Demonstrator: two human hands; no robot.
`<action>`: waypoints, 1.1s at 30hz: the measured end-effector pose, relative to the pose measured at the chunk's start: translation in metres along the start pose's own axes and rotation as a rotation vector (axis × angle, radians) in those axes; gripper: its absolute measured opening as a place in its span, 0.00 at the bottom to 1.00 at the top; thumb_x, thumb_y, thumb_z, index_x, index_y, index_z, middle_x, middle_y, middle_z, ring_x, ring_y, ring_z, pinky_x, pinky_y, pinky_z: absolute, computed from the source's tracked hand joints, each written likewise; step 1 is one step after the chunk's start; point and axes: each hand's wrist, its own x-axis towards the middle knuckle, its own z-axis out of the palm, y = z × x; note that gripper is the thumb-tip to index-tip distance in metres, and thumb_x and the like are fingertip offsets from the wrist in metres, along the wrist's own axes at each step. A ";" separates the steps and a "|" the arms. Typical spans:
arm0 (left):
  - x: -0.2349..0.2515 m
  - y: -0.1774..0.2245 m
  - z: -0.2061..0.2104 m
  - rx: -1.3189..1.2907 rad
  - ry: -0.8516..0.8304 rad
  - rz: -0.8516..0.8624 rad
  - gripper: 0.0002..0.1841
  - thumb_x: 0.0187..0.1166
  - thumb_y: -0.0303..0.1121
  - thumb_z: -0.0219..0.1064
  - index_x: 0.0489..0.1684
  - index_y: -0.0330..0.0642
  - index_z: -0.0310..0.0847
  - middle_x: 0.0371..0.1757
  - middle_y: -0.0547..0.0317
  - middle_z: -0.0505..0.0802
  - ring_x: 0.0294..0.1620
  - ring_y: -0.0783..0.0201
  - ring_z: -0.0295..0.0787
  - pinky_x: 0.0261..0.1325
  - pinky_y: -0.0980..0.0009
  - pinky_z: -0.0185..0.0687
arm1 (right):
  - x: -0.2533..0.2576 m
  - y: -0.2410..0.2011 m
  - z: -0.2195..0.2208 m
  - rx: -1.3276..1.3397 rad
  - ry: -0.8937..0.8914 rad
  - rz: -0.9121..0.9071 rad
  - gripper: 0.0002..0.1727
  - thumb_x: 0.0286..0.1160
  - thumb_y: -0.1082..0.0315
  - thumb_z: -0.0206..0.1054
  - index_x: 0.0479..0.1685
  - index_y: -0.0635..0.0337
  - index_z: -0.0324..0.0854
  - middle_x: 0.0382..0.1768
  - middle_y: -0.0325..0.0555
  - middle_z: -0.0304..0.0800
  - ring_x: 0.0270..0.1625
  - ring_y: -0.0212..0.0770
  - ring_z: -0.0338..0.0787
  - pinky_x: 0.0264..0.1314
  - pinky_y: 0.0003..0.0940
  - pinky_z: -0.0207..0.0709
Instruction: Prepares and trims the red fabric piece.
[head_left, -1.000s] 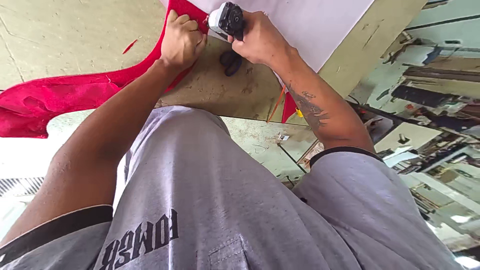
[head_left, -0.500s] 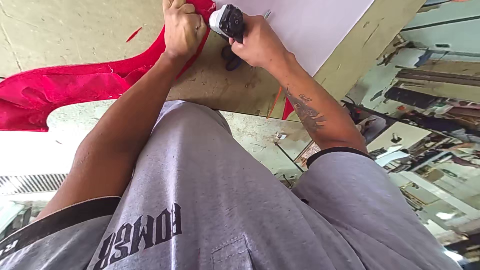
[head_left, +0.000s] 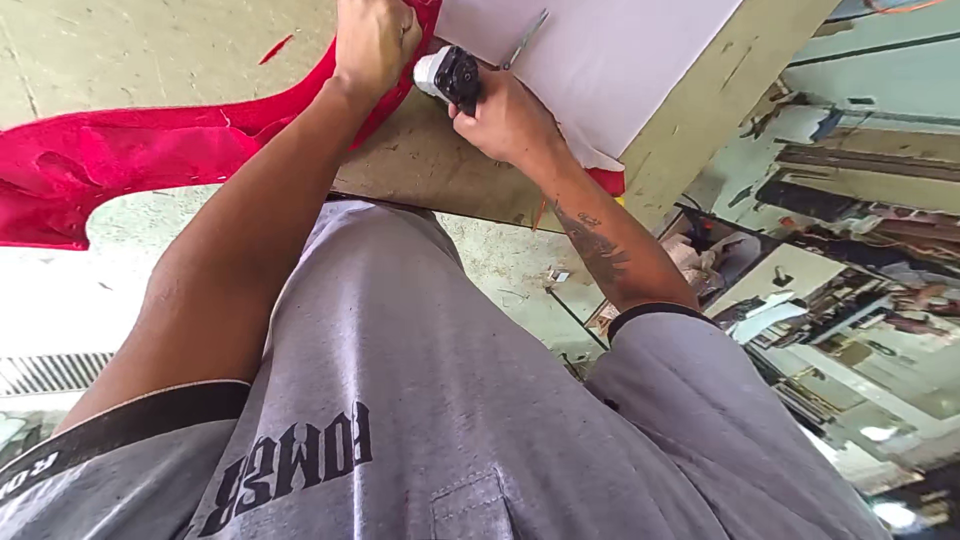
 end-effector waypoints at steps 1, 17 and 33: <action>0.000 -0.001 -0.005 -0.031 -0.009 -0.014 0.26 0.86 0.46 0.51 0.21 0.38 0.81 0.38 0.48 0.92 0.55 0.46 0.89 0.67 0.45 0.72 | -0.005 -0.001 0.001 0.008 0.025 0.029 0.17 0.73 0.61 0.66 0.60 0.51 0.85 0.43 0.40 0.93 0.46 0.34 0.92 0.52 0.41 0.85; -0.392 -0.120 -0.205 0.362 0.046 -0.719 0.47 0.68 0.61 0.77 0.90 0.57 0.63 0.95 0.48 0.59 0.96 0.43 0.45 0.93 0.35 0.41 | -0.141 0.163 0.061 0.866 0.577 0.628 0.20 0.71 0.64 0.72 0.61 0.57 0.76 0.36 0.40 0.91 0.31 0.40 0.92 0.39 0.41 0.91; -0.362 -0.197 -0.360 -0.853 -0.763 -0.785 0.22 0.84 0.50 0.57 0.59 0.45 0.88 0.48 0.58 0.96 0.48 0.65 0.94 0.55 0.59 0.92 | -0.008 -0.187 0.192 0.851 0.396 -0.038 0.29 0.88 0.51 0.61 0.83 0.54 0.70 0.78 0.45 0.80 0.73 0.42 0.86 0.68 0.47 0.88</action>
